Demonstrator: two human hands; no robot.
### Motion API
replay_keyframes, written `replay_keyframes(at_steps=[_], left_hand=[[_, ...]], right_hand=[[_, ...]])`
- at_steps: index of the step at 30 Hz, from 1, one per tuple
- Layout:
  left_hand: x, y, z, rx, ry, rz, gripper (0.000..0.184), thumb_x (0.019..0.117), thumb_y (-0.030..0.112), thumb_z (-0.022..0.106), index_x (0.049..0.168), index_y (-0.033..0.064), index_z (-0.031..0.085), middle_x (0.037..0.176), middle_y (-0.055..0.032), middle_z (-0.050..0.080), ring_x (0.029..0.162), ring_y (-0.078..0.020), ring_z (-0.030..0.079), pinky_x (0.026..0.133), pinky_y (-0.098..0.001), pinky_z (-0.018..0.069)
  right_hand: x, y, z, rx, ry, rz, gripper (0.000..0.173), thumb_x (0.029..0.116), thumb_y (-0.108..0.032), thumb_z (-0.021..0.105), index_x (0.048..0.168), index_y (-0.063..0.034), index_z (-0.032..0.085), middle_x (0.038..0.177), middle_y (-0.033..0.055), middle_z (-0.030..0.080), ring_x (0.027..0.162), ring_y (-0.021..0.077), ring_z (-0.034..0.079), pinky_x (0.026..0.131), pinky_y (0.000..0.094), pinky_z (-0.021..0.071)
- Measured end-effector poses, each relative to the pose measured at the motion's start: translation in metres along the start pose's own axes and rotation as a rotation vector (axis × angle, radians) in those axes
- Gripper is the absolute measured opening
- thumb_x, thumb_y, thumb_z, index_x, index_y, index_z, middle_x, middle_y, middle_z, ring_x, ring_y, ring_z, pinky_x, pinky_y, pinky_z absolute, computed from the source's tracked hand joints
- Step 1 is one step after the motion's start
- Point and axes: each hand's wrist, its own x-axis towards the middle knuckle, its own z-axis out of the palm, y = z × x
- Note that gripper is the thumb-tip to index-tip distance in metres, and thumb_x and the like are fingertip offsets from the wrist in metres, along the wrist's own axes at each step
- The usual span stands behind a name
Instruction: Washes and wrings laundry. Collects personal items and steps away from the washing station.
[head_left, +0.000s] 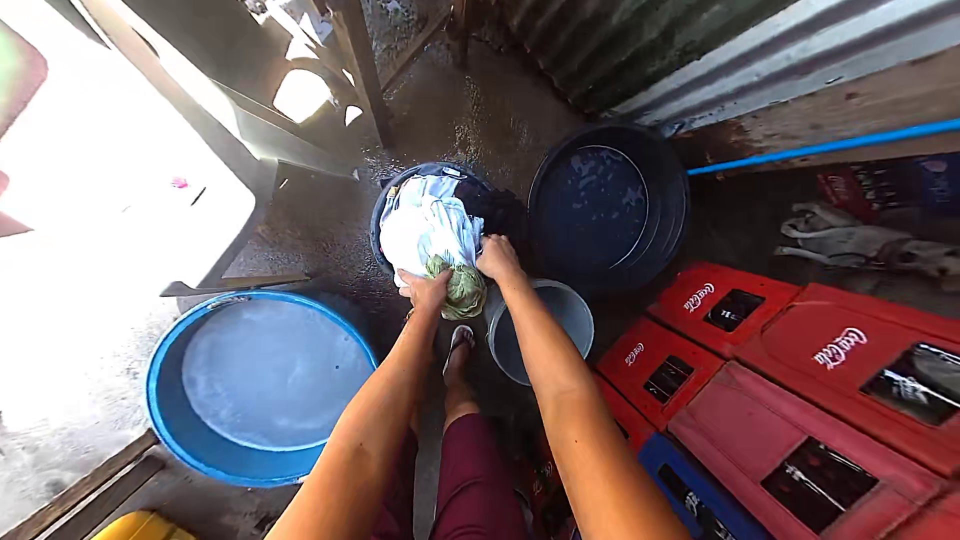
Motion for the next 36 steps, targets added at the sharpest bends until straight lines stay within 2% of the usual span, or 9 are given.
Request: replay_keyframes(at_steps=[5,11,14,16,18,20,22,26,36], left_hand=[[0.015,0.022,0.032,0.311,0.081,-0.143,0.121,0.0802,0.026,0.083,0.162,0.0017,-0.003,0.159,-0.0354,0.022,0.134,-0.0441,0.049,0.104,-0.0487,0.0488],[0.026,0.031,0.073,0.438,0.198,-0.247,0.106,0.0887,0.024,0.072,0.162,0.0004,-0.001,0.163,-0.0316,0.016,0.143,-0.0391,0.041,0.105,-0.0429,0.0485],[0.024,0.018,0.054,0.354,0.111,-0.168,0.116,0.0849,0.028,0.078,0.161,0.0000,-0.005,0.162,-0.0337,0.017,0.140,-0.0424,0.042,0.105,-0.0451,0.0485],[0.016,-0.007,0.022,0.118,-0.009,0.053,0.128,0.0786,0.031,0.088,0.162,0.0014,-0.005,0.160,-0.0378,0.017,0.143,-0.0486,0.037,0.112,-0.0529,0.0418],[-0.015,-0.034,-0.008,0.070,-0.103,0.304,0.118,0.0807,0.033,0.086,0.163,-0.0007,0.008,0.161,-0.0392,0.013,0.147,-0.0522,0.027,0.117,-0.0586,0.0335],[-0.062,-0.048,-0.013,0.305,-0.109,0.519,0.089,0.0838,0.037,0.083,0.153,0.0006,0.041,0.152,-0.0369,0.037,0.136,-0.0517,0.045,0.106,-0.0601,0.0457],[-0.078,-0.047,0.006,0.532,-0.188,0.596,0.063,0.0881,0.036,0.078,0.141,0.0090,0.058,0.139,-0.0277,0.053,0.123,-0.0445,0.058,0.094,-0.0563,0.0527],[-0.034,-0.010,0.039,0.699,-0.257,0.496,0.039,0.0970,0.019,0.065,0.134,0.0060,0.059,0.136,-0.0291,0.054,0.119,-0.0469,0.060,0.091,-0.0608,0.0523],[-0.006,0.018,0.082,0.668,-0.201,0.395,0.034,0.0988,0.013,0.061,0.130,0.0008,0.057,0.130,-0.0310,0.058,0.110,-0.0509,0.063,0.083,-0.0656,0.0532]], right_hand=[[0.022,-0.017,0.015,-0.083,-0.132,0.091,0.057,0.0904,-0.018,0.074,0.137,0.0100,0.054,0.143,0.0282,0.053,0.136,0.0438,0.049,0.106,0.0600,0.0461],[0.054,-0.010,0.027,-0.128,-0.148,0.076,0.040,0.0976,-0.023,0.065,0.125,0.0060,0.065,0.137,0.0245,0.061,0.132,0.0403,0.055,0.108,0.0579,0.0450],[0.042,-0.009,-0.018,-0.142,-0.299,0.030,0.033,0.1004,-0.020,0.058,0.120,0.0041,0.067,0.129,0.0265,0.064,0.125,0.0431,0.060,0.101,0.0652,0.0468],[0.029,0.000,-0.049,-0.046,-0.067,0.022,0.030,0.1025,-0.024,0.056,0.119,-0.0047,0.073,0.123,0.0227,0.070,0.118,0.0422,0.065,0.098,0.0654,0.0493],[0.029,0.016,-0.061,0.038,0.193,0.001,0.037,0.0986,-0.020,0.065,0.134,-0.0105,0.067,0.135,0.0235,0.062,0.124,0.0436,0.060,0.101,0.0614,0.0492],[0.040,0.031,-0.052,0.056,0.202,0.063,0.065,0.0919,-0.020,0.076,0.152,-0.0136,0.051,0.149,0.0261,0.048,0.130,0.0462,0.053,0.103,0.0604,0.0479],[0.040,0.030,-0.039,0.002,0.212,0.100,0.058,0.0928,-0.020,0.075,0.144,-0.0019,0.054,0.139,0.0304,0.055,0.124,0.0472,0.058,0.100,0.0604,0.0507],[0.020,0.005,-0.013,-0.162,0.164,0.058,0.031,0.1010,-0.009,0.058,0.129,0.0038,0.063,0.131,0.0275,0.060,0.122,0.0440,0.060,0.097,0.0565,0.0529],[0.038,0.004,0.011,-0.216,-0.111,-0.033,0.047,0.1035,-0.012,0.048,0.145,0.0102,0.046,0.153,0.0308,0.042,0.140,0.0443,0.046,0.112,0.0578,0.0411]])
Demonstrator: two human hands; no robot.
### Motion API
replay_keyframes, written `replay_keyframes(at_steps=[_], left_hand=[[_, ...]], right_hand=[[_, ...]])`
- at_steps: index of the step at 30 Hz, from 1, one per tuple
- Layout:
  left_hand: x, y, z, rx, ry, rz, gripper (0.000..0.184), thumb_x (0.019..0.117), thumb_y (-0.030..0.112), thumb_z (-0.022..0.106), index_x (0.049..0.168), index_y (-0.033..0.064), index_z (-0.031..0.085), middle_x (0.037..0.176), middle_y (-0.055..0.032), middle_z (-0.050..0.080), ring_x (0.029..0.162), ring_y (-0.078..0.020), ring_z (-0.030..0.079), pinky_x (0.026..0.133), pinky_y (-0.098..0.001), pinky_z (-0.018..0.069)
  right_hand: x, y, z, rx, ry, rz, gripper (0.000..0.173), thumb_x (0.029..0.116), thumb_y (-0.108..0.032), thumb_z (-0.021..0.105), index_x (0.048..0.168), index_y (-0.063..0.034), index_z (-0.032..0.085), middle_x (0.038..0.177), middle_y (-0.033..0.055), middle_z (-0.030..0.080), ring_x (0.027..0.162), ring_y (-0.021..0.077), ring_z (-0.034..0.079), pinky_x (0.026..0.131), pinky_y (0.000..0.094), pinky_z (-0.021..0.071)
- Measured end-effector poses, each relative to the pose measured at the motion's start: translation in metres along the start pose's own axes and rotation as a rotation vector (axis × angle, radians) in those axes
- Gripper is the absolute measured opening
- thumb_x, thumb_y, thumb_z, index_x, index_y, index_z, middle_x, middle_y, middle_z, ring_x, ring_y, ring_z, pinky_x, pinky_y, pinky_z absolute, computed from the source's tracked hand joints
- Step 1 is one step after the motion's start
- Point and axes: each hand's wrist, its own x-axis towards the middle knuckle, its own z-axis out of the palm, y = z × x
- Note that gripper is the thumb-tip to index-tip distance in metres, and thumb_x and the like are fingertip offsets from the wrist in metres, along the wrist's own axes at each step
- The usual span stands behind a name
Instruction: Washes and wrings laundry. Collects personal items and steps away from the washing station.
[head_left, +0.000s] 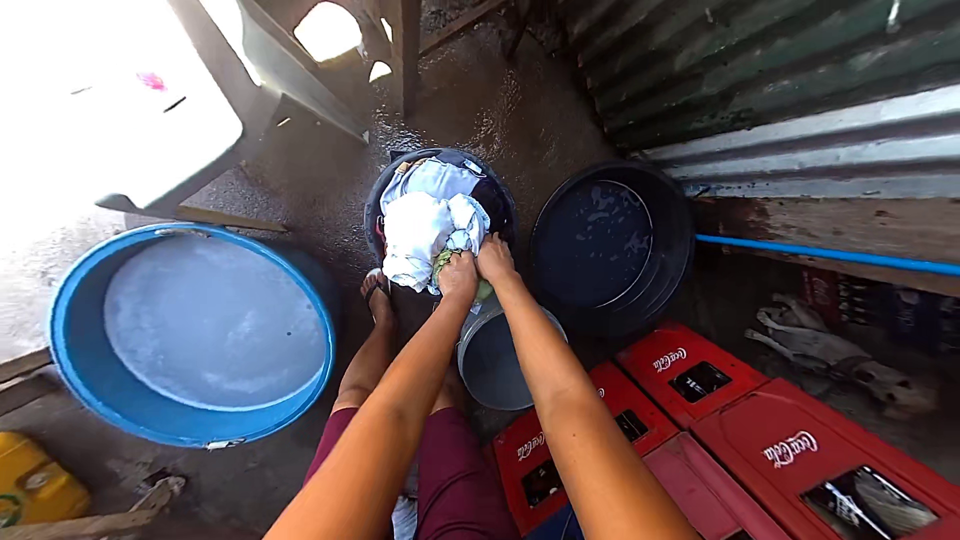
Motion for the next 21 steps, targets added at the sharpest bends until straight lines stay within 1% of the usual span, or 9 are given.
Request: replay_keyframes(at_steps=[2,4,7,9,12,14,16,18,21], left_hand=[[-0.008,-0.029,-0.028,-0.152,-0.088,0.187,0.035,0.1012,0.023,0.061,0.130,0.0033,0.061,0.125,-0.0270,0.063,0.109,-0.0455,0.065,0.090,-0.0653,0.0517],[-0.015,-0.066,-0.070,-0.250,-0.060,0.307,0.037,0.1047,0.030,0.058,0.130,0.0051,0.065,0.120,-0.0210,0.069,0.110,-0.0387,0.067,0.097,-0.0632,0.0501],[-0.016,-0.111,-0.111,-0.345,0.278,0.118,0.035,0.1068,0.029,0.052,0.119,-0.0003,0.068,0.116,-0.0256,0.067,0.109,-0.0430,0.065,0.094,-0.0658,0.0487],[0.010,-0.120,-0.130,-0.355,0.428,-0.019,0.037,0.1042,0.024,0.053,0.132,0.0003,0.061,0.131,-0.0264,0.060,0.122,-0.0431,0.058,0.100,-0.0624,0.0462],[0.056,-0.116,-0.143,-0.329,0.376,-0.036,0.058,0.1012,0.021,0.057,0.153,0.0023,0.040,0.149,-0.0291,0.047,0.136,-0.0469,0.047,0.108,-0.0635,0.0403],[0.081,-0.109,-0.156,-0.367,0.260,-0.042,0.054,0.1031,0.022,0.056,0.152,0.0026,0.042,0.144,-0.0290,0.052,0.134,-0.0459,0.051,0.109,-0.0639,0.0402],[0.095,-0.112,-0.166,-0.373,0.173,-0.076,0.045,0.1030,0.024,0.059,0.141,0.0004,0.052,0.135,-0.0294,0.058,0.128,-0.0458,0.056,0.105,-0.0653,0.0420],[0.098,-0.119,-0.165,-0.339,0.148,-0.085,0.040,0.1035,0.025,0.057,0.133,-0.0009,0.056,0.125,-0.0303,0.063,0.120,-0.0474,0.060,0.099,-0.0680,0.0451],[0.095,-0.133,-0.155,-0.373,0.130,-0.078,0.034,0.1039,0.024,0.054,0.129,0.0012,0.056,0.116,-0.0289,0.066,0.112,-0.0469,0.064,0.093,-0.0679,0.0481]], right_hand=[[-0.024,0.000,-0.020,-0.042,-0.081,-0.016,0.047,0.0963,-0.012,0.061,0.138,0.0102,0.053,0.144,0.0311,0.051,0.132,0.0456,0.053,0.106,0.0618,0.0452],[-0.050,-0.009,-0.026,-0.088,-0.079,-0.024,0.033,0.0934,-0.017,0.070,0.116,0.0062,0.068,0.127,0.0285,0.064,0.121,0.0448,0.061,0.098,0.0634,0.0492],[-0.055,-0.022,0.010,-0.170,-0.031,-0.015,0.039,0.0941,-0.015,0.070,0.129,0.0023,0.064,0.136,0.0274,0.058,0.129,0.0440,0.054,0.104,0.0601,0.0449],[-0.034,-0.024,0.033,-0.149,0.102,0.003,0.032,0.0959,-0.007,0.064,0.127,0.0022,0.065,0.134,0.0266,0.059,0.128,0.0428,0.056,0.104,0.0568,0.0468],[-0.031,-0.013,0.023,-0.048,0.049,0.014,0.029,0.0970,-0.013,0.064,0.122,0.0021,0.068,0.130,0.0246,0.062,0.125,0.0402,0.059,0.104,0.0549,0.0476],[-0.033,0.000,-0.018,0.218,0.017,0.050,0.034,0.0972,-0.024,0.069,0.116,0.0043,0.067,0.121,0.0247,0.067,0.116,0.0388,0.064,0.101,0.0574,0.0494],[-0.023,0.019,-0.038,0.423,0.249,0.159,0.048,0.0967,-0.034,0.071,0.125,0.0032,0.063,0.120,0.0272,0.067,0.113,0.0410,0.065,0.100,0.0583,0.0500],[0.002,0.035,-0.033,0.478,0.309,0.261,0.066,0.0975,-0.036,0.071,0.149,-0.0017,0.047,0.140,0.0296,0.055,0.130,0.0431,0.054,0.110,0.0571,0.0428],[0.026,0.030,-0.022,0.392,0.255,0.297,0.058,0.1012,-0.023,0.065,0.149,0.0004,0.043,0.140,0.0277,0.057,0.133,0.0390,0.056,0.112,0.0528,0.0425]])
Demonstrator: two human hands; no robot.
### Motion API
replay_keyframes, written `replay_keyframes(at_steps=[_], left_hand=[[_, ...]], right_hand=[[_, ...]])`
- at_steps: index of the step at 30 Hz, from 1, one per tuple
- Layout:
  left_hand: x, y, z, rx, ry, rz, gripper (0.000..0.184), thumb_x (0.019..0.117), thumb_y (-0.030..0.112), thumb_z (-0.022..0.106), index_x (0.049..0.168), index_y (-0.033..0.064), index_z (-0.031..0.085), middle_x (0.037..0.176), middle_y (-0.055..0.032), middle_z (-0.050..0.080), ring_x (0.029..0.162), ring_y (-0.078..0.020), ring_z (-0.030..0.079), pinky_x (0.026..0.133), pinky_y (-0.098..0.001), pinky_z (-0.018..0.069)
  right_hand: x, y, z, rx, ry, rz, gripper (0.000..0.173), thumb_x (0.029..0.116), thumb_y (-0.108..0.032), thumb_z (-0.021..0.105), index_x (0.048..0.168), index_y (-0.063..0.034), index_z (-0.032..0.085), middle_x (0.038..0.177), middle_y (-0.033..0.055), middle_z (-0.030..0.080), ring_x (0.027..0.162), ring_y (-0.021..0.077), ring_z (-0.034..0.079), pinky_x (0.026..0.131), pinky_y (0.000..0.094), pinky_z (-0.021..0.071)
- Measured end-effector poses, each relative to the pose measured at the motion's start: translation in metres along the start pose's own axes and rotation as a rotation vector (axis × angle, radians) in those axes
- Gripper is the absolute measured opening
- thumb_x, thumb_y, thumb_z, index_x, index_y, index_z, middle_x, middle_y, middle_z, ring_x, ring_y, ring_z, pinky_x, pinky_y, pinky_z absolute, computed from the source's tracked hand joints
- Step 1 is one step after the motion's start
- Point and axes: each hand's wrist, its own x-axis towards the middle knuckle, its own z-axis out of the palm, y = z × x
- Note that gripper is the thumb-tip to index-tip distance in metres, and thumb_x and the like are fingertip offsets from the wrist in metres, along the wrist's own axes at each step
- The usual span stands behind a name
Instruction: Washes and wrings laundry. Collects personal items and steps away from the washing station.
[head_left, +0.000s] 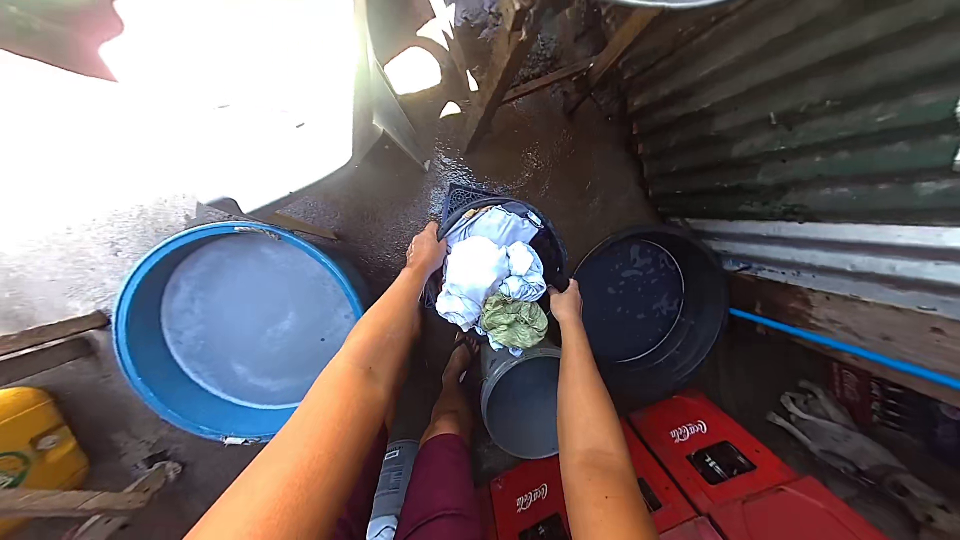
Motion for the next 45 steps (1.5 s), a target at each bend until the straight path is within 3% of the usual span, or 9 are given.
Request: replay_keyframes(at_steps=[7,13,18,23,27,31,39,42,45], left_hand=[[-0.112,-0.116,0.002,-0.176,0.030,-0.174,0.034,0.1005,0.026,0.059,0.122,-0.0007,0.064,0.119,-0.0248,0.066,0.116,-0.0392,0.063,0.101,-0.0601,0.0459],[-0.308,-0.188,-0.026,-0.623,0.284,-0.273,0.047,0.1044,0.044,0.055,0.104,-0.0019,0.066,0.093,-0.0203,0.065,0.090,-0.0336,0.064,0.084,-0.0572,0.0485],[-0.487,-0.231,-0.040,-1.009,0.420,-0.382,0.058,0.1092,0.047,0.041,0.111,-0.0052,0.066,0.102,-0.0245,0.065,0.098,-0.0356,0.063,0.092,-0.0572,0.0474],[-0.600,-0.309,-0.026,-1.315,0.658,-0.415,0.058,0.1088,0.047,0.043,0.102,-0.0064,0.063,0.097,-0.0226,0.061,0.091,-0.0319,0.059,0.086,-0.0533,0.0467],[-0.672,-0.394,-0.033,-1.412,0.742,-0.479,0.062,0.1087,0.050,0.040,0.116,-0.0075,0.064,0.114,-0.0298,0.063,0.109,-0.0411,0.060,0.096,-0.0620,0.0440],[-0.743,-0.477,-0.052,-1.510,0.850,-0.529,0.058,0.1096,0.045,0.041,0.116,-0.0091,0.063,0.109,-0.0289,0.063,0.104,-0.0387,0.061,0.094,-0.0583,0.0456],[-0.853,-0.614,-0.149,-1.646,1.069,-0.470,0.051,0.1105,0.040,0.041,0.119,-0.0052,0.063,0.109,-0.0223,0.064,0.100,-0.0286,0.061,0.092,-0.0500,0.0478],[-0.862,-0.654,-0.182,-1.704,1.180,-0.358,0.047,0.1105,0.039,0.042,0.118,-0.0018,0.064,0.101,-0.0135,0.065,0.089,-0.0165,0.062,0.083,-0.0391,0.0520],[-0.862,-0.695,-0.218,-1.770,1.216,-0.257,0.045,0.1106,0.039,0.042,0.121,0.0003,0.063,0.104,-0.0115,0.066,0.092,-0.0145,0.064,0.085,-0.0365,0.0530]], right_hand=[[-0.071,-0.021,0.012,-0.200,-0.052,-0.160,0.057,0.0921,-0.013,0.072,0.143,-0.0010,0.049,0.134,0.0237,0.063,0.125,0.0375,0.062,0.106,0.0545,0.0486],[-0.198,-0.098,-0.021,-0.476,-0.244,-0.450,0.054,0.0906,-0.019,0.074,0.139,-0.0064,0.055,0.126,0.0228,0.067,0.118,0.0396,0.064,0.102,0.0597,0.0489],[-0.355,-0.175,-0.010,-0.798,-0.282,-0.820,0.047,0.0909,-0.022,0.075,0.132,-0.0040,0.061,0.122,0.0259,0.068,0.116,0.0441,0.064,0.099,0.0650,0.0475],[-0.508,-0.218,0.062,-0.987,-0.310,-1.111,0.042,0.0894,-0.024,0.077,0.125,-0.0059,0.066,0.115,0.0220,0.071,0.111,0.0404,0.066,0.096,0.0630,0.0493],[-0.627,-0.232,0.144,-1.065,-0.356,-1.293,0.042,0.0867,-0.021,0.079,0.123,-0.0043,0.066,0.114,0.0219,0.071,0.110,0.0394,0.067,0.096,0.0630,0.0494],[-0.749,-0.237,0.226,-1.205,-0.388,-1.381,0.048,0.0879,-0.018,0.078,0.129,-0.0012,0.062,0.122,0.0246,0.068,0.117,0.0412,0.064,0.102,0.0614,0.0475],[-0.952,-0.280,0.339,-1.186,-0.417,-1.520,0.038,0.0937,-0.020,0.071,0.125,0.0008,0.065,0.117,0.0249,0.068,0.113,0.0396,0.065,0.100,0.0604,0.0477],[-1.018,-0.307,0.364,-1.144,-0.386,-1.631,0.036,0.0952,-0.018,0.068,0.126,0.0016,0.065,0.116,0.0250,0.069,0.111,0.0393,0.066,0.098,0.0606,0.0483],[-1.061,-0.344,0.399,-1.116,-0.369,-1.725,0.035,0.0954,-0.017,0.067,0.125,0.0021,0.065,0.114,0.0253,0.069,0.110,0.0402,0.066,0.098,0.0618,0.0482]])
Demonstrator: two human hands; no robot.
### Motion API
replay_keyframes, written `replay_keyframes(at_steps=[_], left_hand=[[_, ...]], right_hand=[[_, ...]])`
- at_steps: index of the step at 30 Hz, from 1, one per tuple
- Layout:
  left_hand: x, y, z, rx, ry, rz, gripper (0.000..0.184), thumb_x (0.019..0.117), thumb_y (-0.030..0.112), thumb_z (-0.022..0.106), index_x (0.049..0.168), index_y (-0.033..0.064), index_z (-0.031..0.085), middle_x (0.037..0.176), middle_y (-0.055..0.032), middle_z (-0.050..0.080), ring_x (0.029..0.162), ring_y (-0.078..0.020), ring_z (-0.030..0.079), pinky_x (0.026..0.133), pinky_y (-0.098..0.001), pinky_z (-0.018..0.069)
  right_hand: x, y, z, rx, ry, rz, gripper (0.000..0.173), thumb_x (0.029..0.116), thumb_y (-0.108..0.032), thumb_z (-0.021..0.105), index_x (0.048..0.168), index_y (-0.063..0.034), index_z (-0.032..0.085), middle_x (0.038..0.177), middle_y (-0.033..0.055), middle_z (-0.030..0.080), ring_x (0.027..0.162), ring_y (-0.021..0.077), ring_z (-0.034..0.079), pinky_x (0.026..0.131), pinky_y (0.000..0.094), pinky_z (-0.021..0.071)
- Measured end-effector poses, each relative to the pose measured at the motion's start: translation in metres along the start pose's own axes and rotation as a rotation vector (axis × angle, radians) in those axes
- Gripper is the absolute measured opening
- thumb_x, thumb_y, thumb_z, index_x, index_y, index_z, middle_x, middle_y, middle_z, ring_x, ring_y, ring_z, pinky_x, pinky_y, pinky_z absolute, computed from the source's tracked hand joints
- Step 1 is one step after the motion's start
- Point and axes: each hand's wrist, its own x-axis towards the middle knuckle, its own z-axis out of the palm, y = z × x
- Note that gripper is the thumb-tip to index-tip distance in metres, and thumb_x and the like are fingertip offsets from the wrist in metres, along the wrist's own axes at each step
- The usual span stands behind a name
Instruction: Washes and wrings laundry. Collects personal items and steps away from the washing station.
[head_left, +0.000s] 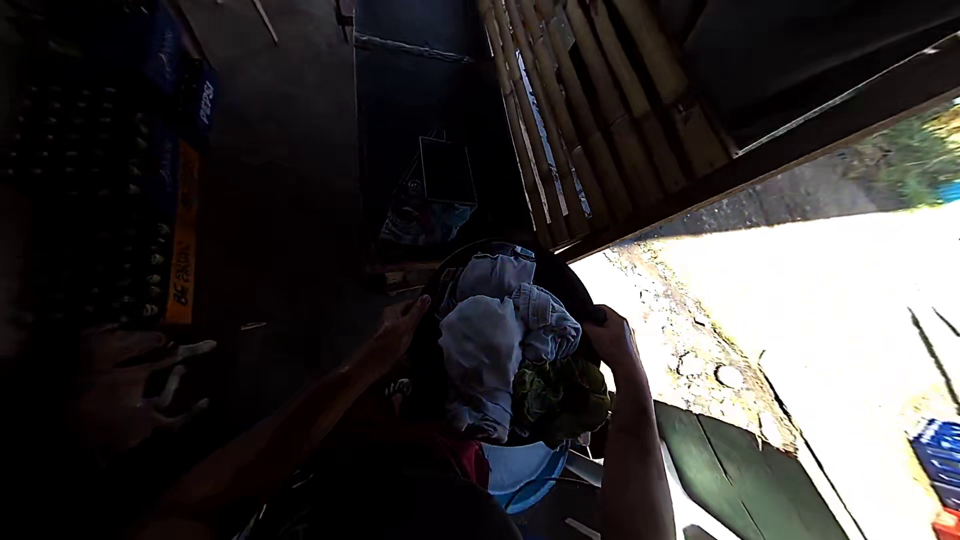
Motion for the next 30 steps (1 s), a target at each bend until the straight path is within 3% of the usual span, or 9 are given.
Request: replay_keyframes(at_steps=[4,9,14,19,21,24,27,30], left_hand=[[0.075,0.032,0.004,-0.030,-0.010,0.001,0.046,0.1095,0.041,0.044,0.120,0.0018,0.065,0.106,-0.0129,0.067,0.095,-0.0173,0.065,0.087,-0.0395,0.0539],[0.172,0.080,0.016,-0.026,0.011,-0.045,0.042,0.1094,0.038,0.046,0.099,0.0003,0.061,0.087,-0.0099,0.058,0.077,-0.0166,0.057,0.073,-0.0365,0.0494],[0.248,0.127,0.020,-0.024,0.009,-0.098,0.038,0.1074,0.034,0.053,0.104,-0.0026,0.063,0.089,-0.0143,0.062,0.079,-0.0209,0.061,0.077,-0.0415,0.0522],[0.328,0.164,0.007,0.094,0.010,0.026,0.043,0.1072,0.038,0.052,0.100,-0.0020,0.064,0.086,-0.0178,0.062,0.079,-0.0292,0.060,0.075,-0.0512,0.0495],[0.365,0.182,0.000,0.129,-0.038,0.066,0.045,0.1070,0.039,0.052,0.101,-0.0039,0.064,0.089,-0.0206,0.063,0.084,-0.0325,0.061,0.079,-0.0555,0.0496],[0.412,0.210,-0.015,0.199,-0.128,0.132,0.049,0.1088,0.041,0.047,0.100,-0.0040,0.063,0.088,-0.0208,0.062,0.080,-0.0326,0.061,0.077,-0.0548,0.0492],[0.424,0.208,-0.045,0.141,-0.162,0.075,0.055,0.1104,0.046,0.038,0.116,-0.0018,0.063,0.101,-0.0210,0.067,0.084,-0.0305,0.069,0.078,-0.0510,0.0574],[0.427,0.152,-0.088,0.036,-0.049,-0.089,0.050,0.1098,0.044,0.042,0.126,0.0000,0.060,0.106,-0.0183,0.066,0.080,-0.0248,0.066,0.074,-0.0443,0.0568]], right_hand=[[0.084,-0.019,-0.020,-0.038,0.018,-0.009,0.034,0.0956,-0.017,0.067,0.124,0.0027,0.066,0.116,0.0255,0.069,0.112,0.0397,0.065,0.099,0.0615,0.0476],[0.191,-0.043,-0.030,-0.034,0.032,-0.008,0.035,0.0945,-0.014,0.067,0.122,0.0072,0.065,0.115,0.0286,0.068,0.112,0.0415,0.065,0.099,0.0614,0.0468],[0.270,-0.080,-0.031,-0.116,0.013,0.129,0.041,0.1012,-0.022,0.062,0.132,0.0063,0.061,0.128,0.0313,0.064,0.125,0.0452,0.059,0.107,0.0622,0.0416],[0.326,-0.098,-0.019,0.004,0.158,0.209,0.043,0.0994,-0.027,0.065,0.128,0.0056,0.064,0.124,0.0314,0.065,0.122,0.0453,0.061,0.105,0.0637,0.0434],[0.347,-0.106,-0.020,0.028,0.192,0.237,0.045,0.1013,-0.029,0.063,0.130,0.0050,0.063,0.127,0.0305,0.065,0.124,0.0444,0.060,0.106,0.0627,0.0431],[0.385,-0.105,-0.021,0.052,0.196,0.271,0.049,0.1017,-0.030,0.063,0.136,0.0046,0.058,0.131,0.0296,0.062,0.127,0.0428,0.058,0.108,0.0617,0.0424],[0.397,-0.107,-0.035,-0.062,0.122,0.219,0.047,0.1004,-0.029,0.064,0.135,0.0024,0.059,0.130,0.0275,0.064,0.125,0.0404,0.060,0.107,0.0603,0.0441],[0.371,-0.139,-0.065,-0.134,0.173,0.166,0.057,0.1011,-0.028,0.062,0.147,0.0034,0.049,0.141,0.0339,0.053,0.134,0.0483,0.050,0.111,0.0651,0.0384]])
